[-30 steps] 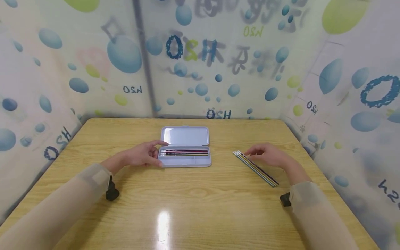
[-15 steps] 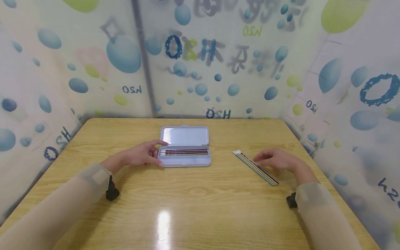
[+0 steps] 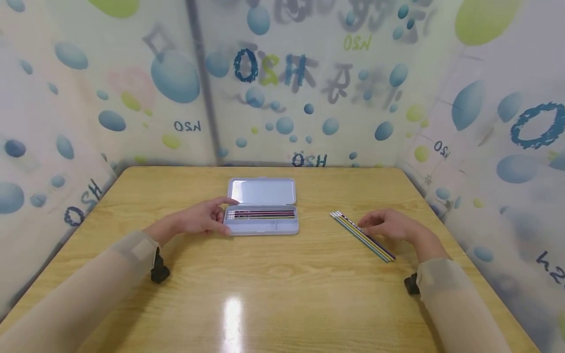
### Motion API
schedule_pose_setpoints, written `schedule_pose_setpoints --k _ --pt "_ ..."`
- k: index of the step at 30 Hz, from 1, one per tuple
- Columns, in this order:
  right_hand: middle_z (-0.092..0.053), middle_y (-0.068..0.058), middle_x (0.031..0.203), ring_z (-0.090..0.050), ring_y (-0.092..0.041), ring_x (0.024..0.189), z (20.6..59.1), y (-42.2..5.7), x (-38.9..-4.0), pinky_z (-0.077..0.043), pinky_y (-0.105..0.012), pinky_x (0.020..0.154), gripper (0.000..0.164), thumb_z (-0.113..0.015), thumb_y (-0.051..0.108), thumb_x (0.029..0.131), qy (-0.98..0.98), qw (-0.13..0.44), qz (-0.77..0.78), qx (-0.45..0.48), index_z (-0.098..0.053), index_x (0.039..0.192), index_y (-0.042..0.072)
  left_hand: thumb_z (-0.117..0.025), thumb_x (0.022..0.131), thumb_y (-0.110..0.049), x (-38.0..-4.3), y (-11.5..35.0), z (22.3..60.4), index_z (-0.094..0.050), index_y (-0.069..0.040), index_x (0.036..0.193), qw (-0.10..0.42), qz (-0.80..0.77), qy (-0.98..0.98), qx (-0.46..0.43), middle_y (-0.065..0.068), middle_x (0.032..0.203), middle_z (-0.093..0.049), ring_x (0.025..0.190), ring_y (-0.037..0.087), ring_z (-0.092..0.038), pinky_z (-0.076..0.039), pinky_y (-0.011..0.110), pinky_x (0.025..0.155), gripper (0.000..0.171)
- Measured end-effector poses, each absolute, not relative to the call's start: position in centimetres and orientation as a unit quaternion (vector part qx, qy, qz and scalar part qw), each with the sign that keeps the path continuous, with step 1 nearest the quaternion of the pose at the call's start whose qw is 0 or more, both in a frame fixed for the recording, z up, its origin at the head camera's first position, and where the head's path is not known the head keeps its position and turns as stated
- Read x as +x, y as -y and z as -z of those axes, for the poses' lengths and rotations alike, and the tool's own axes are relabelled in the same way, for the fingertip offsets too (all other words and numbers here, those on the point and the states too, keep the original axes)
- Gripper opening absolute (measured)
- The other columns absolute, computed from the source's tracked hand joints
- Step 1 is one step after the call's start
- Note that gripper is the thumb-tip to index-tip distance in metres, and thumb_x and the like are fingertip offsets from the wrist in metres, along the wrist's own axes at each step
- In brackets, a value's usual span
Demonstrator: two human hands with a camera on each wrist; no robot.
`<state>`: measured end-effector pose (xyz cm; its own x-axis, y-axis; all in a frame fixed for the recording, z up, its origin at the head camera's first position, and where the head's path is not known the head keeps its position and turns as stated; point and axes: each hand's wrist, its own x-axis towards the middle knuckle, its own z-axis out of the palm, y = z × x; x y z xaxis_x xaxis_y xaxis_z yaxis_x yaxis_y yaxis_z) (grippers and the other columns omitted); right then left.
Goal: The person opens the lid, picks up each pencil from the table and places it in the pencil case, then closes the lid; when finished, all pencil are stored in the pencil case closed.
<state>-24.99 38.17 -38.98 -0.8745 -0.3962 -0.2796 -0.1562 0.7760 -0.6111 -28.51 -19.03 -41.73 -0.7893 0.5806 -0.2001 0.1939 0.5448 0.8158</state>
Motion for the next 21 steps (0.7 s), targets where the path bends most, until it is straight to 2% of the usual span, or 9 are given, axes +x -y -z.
schedule_pose_setpoints --k 7,14,21 --pt "-0.075 -0.012 0.137 -0.065 -0.024 0.125 38.9 -37.96 -24.95 -0.053 -0.036 0.102 0.033 -0.072 0.026 0.108 -0.93 0.19 0.279 -0.144 -0.074 0.135 0.008 -0.09 0.095 -0.03 -28.49 18.9 41.45 -0.038 -0.016 0.168 0.234 -0.416 -0.849 0.227 0.004 0.093 -0.059 0.075 0.017 -0.05 -0.042 0.027 0.06 0.091" --pt "-0.075 -0.01 0.126 -0.059 -0.019 0.101 39.07 -37.98 -25.17 -0.052 -0.033 0.084 0.031 -0.072 0.025 0.107 -0.936 0.172 0.28 -0.123 -0.074 0.134 0.01 -0.089 0.095 -0.025 -28.33 18.84 41.38 -0.038 -0.012 0.167 0.232 -0.427 -0.843 0.23 0.004 0.09 -0.058 0.072 0.017 -0.049 -0.043 0.027 0.059 0.089" --pt "-0.076 -0.01 0.127 -0.064 -0.018 0.104 38.82 -38.08 -25.04 -0.056 -0.033 0.085 0.033 -0.072 0.027 0.108 -0.935 0.175 0.284 -0.119 -0.073 0.136 0.008 -0.09 0.095 -0.027 -28.59 19.01 41.64 -0.039 -0.014 0.167 0.238 -0.426 -0.842 0.229 0.004 0.091 -0.057 0.072 0.018 -0.049 -0.042 0.027 0.059 0.089"
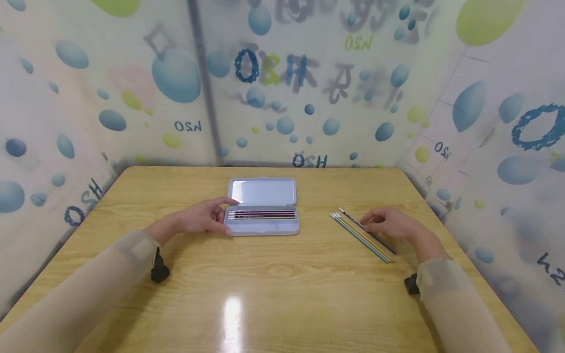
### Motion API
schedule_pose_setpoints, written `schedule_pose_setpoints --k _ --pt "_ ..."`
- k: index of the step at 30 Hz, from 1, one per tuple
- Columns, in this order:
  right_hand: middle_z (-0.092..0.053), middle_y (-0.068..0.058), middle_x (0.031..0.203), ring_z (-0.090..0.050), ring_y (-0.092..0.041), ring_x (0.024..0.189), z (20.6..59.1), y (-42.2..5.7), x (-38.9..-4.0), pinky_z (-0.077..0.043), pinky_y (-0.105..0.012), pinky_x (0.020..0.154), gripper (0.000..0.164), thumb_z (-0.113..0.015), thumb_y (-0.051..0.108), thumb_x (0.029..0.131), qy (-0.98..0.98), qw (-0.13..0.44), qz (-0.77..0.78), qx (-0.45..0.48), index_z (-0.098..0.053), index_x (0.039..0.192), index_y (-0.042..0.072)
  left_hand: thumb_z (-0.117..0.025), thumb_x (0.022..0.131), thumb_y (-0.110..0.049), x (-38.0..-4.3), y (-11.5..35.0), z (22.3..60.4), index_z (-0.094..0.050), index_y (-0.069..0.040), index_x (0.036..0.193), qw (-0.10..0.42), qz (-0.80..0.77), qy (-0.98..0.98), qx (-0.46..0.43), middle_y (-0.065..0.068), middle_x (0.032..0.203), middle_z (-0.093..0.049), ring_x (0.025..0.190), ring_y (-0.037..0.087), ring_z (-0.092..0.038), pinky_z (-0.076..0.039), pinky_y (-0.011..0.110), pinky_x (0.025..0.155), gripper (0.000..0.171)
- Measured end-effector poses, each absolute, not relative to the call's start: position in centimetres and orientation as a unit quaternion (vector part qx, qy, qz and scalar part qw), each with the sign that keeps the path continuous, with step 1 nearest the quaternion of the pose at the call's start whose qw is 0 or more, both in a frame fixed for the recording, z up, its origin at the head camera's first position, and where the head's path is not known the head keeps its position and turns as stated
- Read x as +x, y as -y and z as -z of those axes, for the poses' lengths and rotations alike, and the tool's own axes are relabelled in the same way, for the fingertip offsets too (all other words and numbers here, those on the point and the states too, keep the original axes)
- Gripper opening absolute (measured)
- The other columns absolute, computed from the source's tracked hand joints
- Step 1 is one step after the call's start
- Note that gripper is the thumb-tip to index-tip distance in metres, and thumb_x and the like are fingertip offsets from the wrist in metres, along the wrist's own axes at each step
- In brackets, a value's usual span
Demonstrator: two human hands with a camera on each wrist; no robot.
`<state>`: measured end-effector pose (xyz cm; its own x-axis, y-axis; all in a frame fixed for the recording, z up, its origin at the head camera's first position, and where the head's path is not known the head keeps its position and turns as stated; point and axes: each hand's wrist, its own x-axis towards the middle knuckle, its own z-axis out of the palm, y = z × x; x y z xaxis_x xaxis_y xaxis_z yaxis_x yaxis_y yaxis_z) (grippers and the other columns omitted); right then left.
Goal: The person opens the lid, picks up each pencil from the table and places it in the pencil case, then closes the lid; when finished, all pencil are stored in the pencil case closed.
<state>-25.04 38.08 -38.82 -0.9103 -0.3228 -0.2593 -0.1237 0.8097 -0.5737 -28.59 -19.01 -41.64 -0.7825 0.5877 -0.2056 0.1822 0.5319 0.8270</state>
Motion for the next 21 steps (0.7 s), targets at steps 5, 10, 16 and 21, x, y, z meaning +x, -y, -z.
schedule_pose_setpoints --k 5,10,16,21 --pt "-0.075 -0.013 0.127 -0.066 -0.018 0.109 38.84 -38.24 -24.92 -0.056 -0.029 0.087 0.04 -0.079 0.025 0.103 -0.931 0.175 0.292 -0.13 -0.072 0.137 0.005 -0.089 0.095 -0.026 -28.53 19.01 41.8 -0.037 -0.013 0.168 0.238 -0.429 -0.84 0.232 0.005 0.091 -0.058 0.073 0.017 -0.049 -0.043 0.027 0.059 0.09" --pt "-0.077 -0.01 0.118 -0.067 -0.016 0.1 38.7 -38.2 -25.15 -0.056 -0.027 0.082 0.037 -0.077 0.02 0.103 -0.937 0.164 0.282 -0.126 -0.071 0.136 0.004 -0.089 0.096 -0.027 -28.55 19.03 41.53 -0.038 -0.015 0.168 0.234 -0.425 -0.843 0.231 0.005 0.091 -0.058 0.073 0.018 -0.049 -0.042 0.027 0.059 0.089" --pt "-0.078 -0.015 0.113 -0.067 -0.018 0.092 38.47 -38.02 -25.23 -0.054 -0.033 0.079 0.03 -0.074 0.018 0.102 -0.952 0.138 0.25 -0.115 -0.073 0.128 0.003 -0.089 0.095 -0.029 -28.65 19.09 41.63 -0.039 -0.017 0.168 0.239 -0.421 -0.845 0.228 0.004 0.092 -0.058 0.073 0.017 -0.049 -0.043 0.026 0.06 0.089" --pt "-0.078 -0.018 0.114 -0.067 -0.022 0.096 38.32 -38.1 -25.27 -0.053 -0.037 0.083 0.031 -0.071 0.017 0.101 -0.965 0.114 0.216 -0.101 -0.074 0.128 0.002 -0.09 0.095 -0.028 -28.57 19.08 41.64 -0.039 -0.017 0.167 0.24 -0.424 -0.844 0.226 0.004 0.093 -0.057 0.073 0.017 -0.049 -0.042 0.026 0.06 0.089"
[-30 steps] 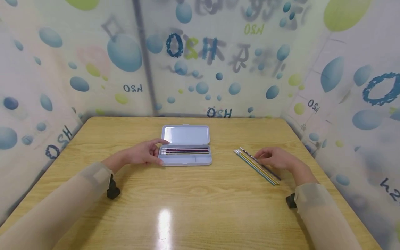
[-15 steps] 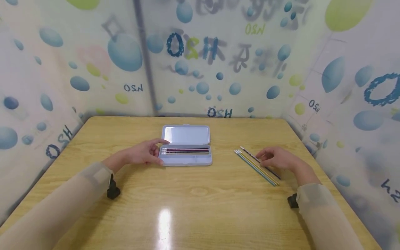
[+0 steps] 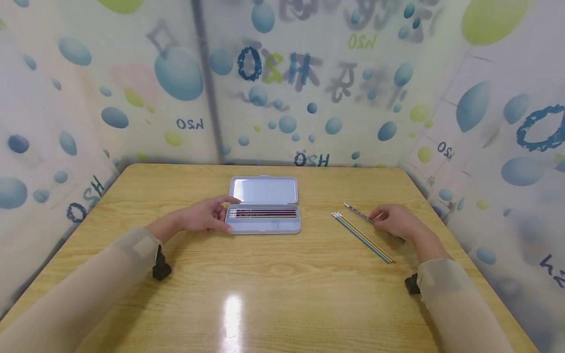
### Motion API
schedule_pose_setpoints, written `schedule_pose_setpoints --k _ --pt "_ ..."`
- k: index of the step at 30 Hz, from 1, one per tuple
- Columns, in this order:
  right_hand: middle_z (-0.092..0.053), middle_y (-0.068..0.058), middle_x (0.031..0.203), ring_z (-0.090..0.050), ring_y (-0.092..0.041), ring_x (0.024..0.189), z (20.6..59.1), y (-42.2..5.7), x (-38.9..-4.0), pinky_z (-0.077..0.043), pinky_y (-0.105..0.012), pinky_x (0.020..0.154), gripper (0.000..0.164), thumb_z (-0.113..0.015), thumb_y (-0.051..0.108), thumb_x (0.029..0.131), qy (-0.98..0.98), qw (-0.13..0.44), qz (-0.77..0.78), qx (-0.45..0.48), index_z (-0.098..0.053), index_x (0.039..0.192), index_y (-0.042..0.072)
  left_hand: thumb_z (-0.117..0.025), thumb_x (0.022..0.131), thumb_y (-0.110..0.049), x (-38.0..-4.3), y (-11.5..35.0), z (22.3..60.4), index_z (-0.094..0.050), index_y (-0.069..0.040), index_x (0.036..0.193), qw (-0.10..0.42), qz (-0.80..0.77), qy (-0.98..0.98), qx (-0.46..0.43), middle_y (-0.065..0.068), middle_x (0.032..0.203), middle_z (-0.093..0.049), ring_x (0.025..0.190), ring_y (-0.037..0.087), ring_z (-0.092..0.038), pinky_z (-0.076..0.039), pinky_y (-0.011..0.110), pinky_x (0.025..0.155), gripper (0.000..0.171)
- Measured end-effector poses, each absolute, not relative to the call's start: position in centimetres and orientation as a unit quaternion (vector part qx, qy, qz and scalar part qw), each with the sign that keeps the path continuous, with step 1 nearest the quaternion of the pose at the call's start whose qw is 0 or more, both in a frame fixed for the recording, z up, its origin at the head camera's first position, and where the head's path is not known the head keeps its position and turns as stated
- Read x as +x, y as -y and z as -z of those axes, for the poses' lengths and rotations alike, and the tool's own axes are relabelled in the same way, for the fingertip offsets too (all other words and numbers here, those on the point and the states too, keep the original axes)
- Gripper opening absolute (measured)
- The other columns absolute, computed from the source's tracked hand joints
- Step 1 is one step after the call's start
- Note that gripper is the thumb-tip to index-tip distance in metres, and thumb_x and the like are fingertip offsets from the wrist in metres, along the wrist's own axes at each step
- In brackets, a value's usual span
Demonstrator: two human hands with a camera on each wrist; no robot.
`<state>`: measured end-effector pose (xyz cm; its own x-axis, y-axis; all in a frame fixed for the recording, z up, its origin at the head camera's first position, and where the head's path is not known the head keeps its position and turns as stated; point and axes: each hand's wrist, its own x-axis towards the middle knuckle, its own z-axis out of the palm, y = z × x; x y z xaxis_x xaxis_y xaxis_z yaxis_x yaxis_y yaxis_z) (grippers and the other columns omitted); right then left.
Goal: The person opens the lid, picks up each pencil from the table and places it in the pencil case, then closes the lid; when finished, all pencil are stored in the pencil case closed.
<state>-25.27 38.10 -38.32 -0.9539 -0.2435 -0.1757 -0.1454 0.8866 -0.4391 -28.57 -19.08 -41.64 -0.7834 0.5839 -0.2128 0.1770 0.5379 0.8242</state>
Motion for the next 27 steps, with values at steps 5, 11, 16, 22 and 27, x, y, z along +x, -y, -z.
schedule_pose_setpoints --k 5,11,16,22,27 --pt "-0.074 -0.019 0.12 -0.07 -0.03 0.102 38.3 -37.9 -25.4 -0.056 -0.037 0.08 0.034 -0.068 0.02 0.105 -0.965 0.087 0.229 -0.097 -0.074 0.133 0.001 -0.089 0.095 -0.025 -28.6 19.0 41.6 -0.039 -0.015 0.167 0.241 -0.427 -0.842 0.227 0.005 0.092 -0.057 0.072 0.018 -0.048 -0.041 0.026 0.059 0.088" --pt "-0.073 -0.018 0.121 -0.071 -0.026 0.099 37.6 -36.4 -25.5 -0.057 -0.033 0.072 0.034 -0.065 0.02 0.109 -0.954 0.051 0.269 -0.123 -0.072 0.136 0.0 -0.09 0.095 -0.026 -28.5 19.1 41.5 -0.039 -0.016 0.167 0.238 -0.428 -0.842 0.225 0.005 0.092 -0.057 0.073 0.018 -0.048 -0.041 0.026 0.059 0.089" --pt "-0.071 -0.016 0.122 -0.066 -0.021 0.092 37.3 -34.7 -25.9 -0.056 -0.031 0.071 0.033 -0.065 0.021 0.11 -0.945 0.046 0.289 -0.144 -0.072 0.138 0.005 -0.09 0.094 -0.027 -28.6 19.1 41.4 -0.039 -0.016 0.167 0.237 -0.425 -0.844 0.226 0.005 0.093 -0.058 0.074 0.018 -0.049 -0.042 0.026 0.059 0.089" --pt "-0.071 -0.01 0.114 -0.06 -0.019 0.084 37.4 -32.3 -26.4 -0.05 -0.031 0.067 0.028 -0.066 0.02 0.111 -0.934 0.04 0.299 -0.191 -0.076 0.136 0.011 -0.09 0.094 -0.027 -28.7 19.0 41.5 -0.04 -0.016 0.167 0.233 -0.419 -0.847 0.228 0.005 0.092 -0.058 0.074 0.018 -0.049 -0.042 0.027 0.06 0.089" --pt "-0.071 -0.008 0.112 -0.06 -0.018 0.083 37.6 -29.5 -27.0 -0.05 -0.031 0.069 0.027 -0.068 0.018 0.109 -0.928 0.057 0.304 -0.21 -0.077 0.134 0.016 -0.09 0.095 -0.029 -28.5 19.0 41.6 -0.039 -0.015 0.167 0.233 -0.413 -0.851 0.228 0.005 0.093 -0.057 0.074 0.019 -0.05 -0.042 0.027 0.06 0.089"
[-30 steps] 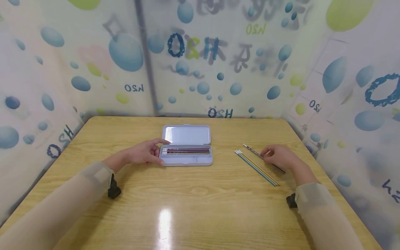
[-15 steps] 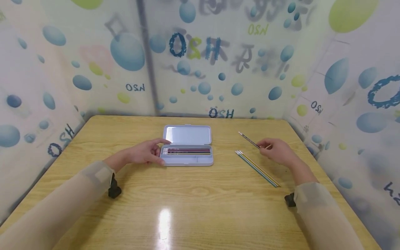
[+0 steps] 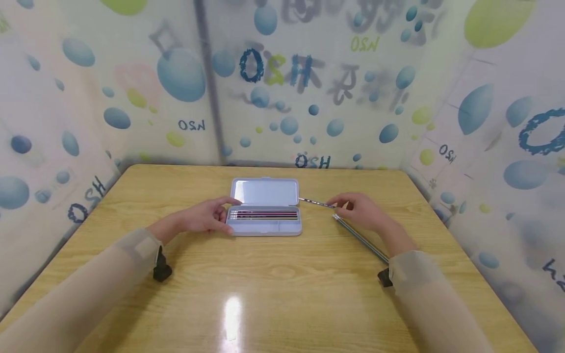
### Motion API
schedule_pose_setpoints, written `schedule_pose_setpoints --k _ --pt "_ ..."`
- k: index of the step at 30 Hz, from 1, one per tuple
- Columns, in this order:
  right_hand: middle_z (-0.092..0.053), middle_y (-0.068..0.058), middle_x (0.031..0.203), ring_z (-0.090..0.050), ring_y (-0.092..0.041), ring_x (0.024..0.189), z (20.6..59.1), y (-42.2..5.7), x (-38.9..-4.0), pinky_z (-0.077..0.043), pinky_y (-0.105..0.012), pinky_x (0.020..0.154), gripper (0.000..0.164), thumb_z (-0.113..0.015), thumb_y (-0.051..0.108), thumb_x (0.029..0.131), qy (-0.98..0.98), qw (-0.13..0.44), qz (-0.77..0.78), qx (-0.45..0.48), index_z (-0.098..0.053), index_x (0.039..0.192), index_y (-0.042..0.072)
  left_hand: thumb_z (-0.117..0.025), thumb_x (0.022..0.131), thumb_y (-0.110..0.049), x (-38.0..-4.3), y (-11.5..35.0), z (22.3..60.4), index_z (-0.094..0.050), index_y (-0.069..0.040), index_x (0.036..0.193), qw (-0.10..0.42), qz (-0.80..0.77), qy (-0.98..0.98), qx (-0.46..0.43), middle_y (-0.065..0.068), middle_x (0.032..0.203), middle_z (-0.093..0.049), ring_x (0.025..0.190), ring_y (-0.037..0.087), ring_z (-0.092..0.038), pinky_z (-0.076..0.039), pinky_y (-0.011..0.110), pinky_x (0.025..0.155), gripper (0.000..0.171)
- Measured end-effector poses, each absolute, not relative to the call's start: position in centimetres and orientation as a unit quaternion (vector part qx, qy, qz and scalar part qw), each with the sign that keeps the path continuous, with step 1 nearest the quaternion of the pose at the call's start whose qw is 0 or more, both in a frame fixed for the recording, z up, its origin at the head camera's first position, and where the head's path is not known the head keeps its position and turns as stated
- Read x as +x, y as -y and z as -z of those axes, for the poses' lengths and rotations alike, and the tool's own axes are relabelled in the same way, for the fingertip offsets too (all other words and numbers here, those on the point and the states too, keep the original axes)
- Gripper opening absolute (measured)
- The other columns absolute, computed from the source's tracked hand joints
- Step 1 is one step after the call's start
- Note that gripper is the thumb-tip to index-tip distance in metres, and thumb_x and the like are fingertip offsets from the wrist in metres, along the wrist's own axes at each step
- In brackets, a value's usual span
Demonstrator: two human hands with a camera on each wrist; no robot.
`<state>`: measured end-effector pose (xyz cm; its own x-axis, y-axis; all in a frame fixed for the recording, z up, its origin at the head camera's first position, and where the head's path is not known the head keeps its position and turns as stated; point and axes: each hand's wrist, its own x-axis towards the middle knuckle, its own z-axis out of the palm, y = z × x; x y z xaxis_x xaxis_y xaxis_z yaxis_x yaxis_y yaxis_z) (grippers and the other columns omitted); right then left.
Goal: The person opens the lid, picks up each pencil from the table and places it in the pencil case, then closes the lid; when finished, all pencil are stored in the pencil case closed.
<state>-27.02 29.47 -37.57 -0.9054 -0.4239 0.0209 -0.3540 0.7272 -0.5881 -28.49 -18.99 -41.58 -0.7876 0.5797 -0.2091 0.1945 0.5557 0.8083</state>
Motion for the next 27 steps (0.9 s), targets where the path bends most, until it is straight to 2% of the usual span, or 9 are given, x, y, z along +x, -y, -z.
schedule_pose_setpoints --k 14,20,27 --pt "-0.076 -0.004 0.114 -0.062 -0.019 0.089 37.5 -20.9 -29.1 -0.053 -0.032 0.077 0.024 -0.072 0.015 0.105 -0.911 0.085 0.306 -0.263 -0.08 0.128 0.018 -0.089 0.095 -0.031 -28.4 19.0 41.5 -0.039 -0.017 0.168 0.232 -0.411 -0.853 0.224 0.006 0.094 -0.057 0.077 0.02 -0.051 -0.042 0.027 0.061 0.089" --pt "-0.078 0.001 0.12 -0.065 -0.019 0.099 37.9 -17.9 -29.7 -0.055 -0.036 0.087 0.022 -0.072 0.016 0.106 -0.905 0.109 0.302 -0.278 -0.082 0.125 0.021 -0.089 0.095 -0.032 -28.4 19.0 41.4 -0.039 -0.017 0.168 0.237 -0.412 -0.851 0.223 0.006 0.095 -0.057 0.079 0.021 -0.052 -0.043 0.027 0.061 0.089" --pt "-0.076 -0.001 0.125 -0.066 -0.02 0.109 38.6 -15.2 -30.2 -0.057 -0.042 0.101 0.02 -0.073 0.016 0.106 -0.898 0.131 0.3 -0.295 -0.083 0.123 0.021 -0.089 0.095 -0.031 -28.5 19.0 41.4 -0.04 -0.017 0.167 0.239 -0.41 -0.852 0.22 0.006 0.094 -0.058 0.079 0.02 -0.053 -0.044 0.027 0.062 0.089"
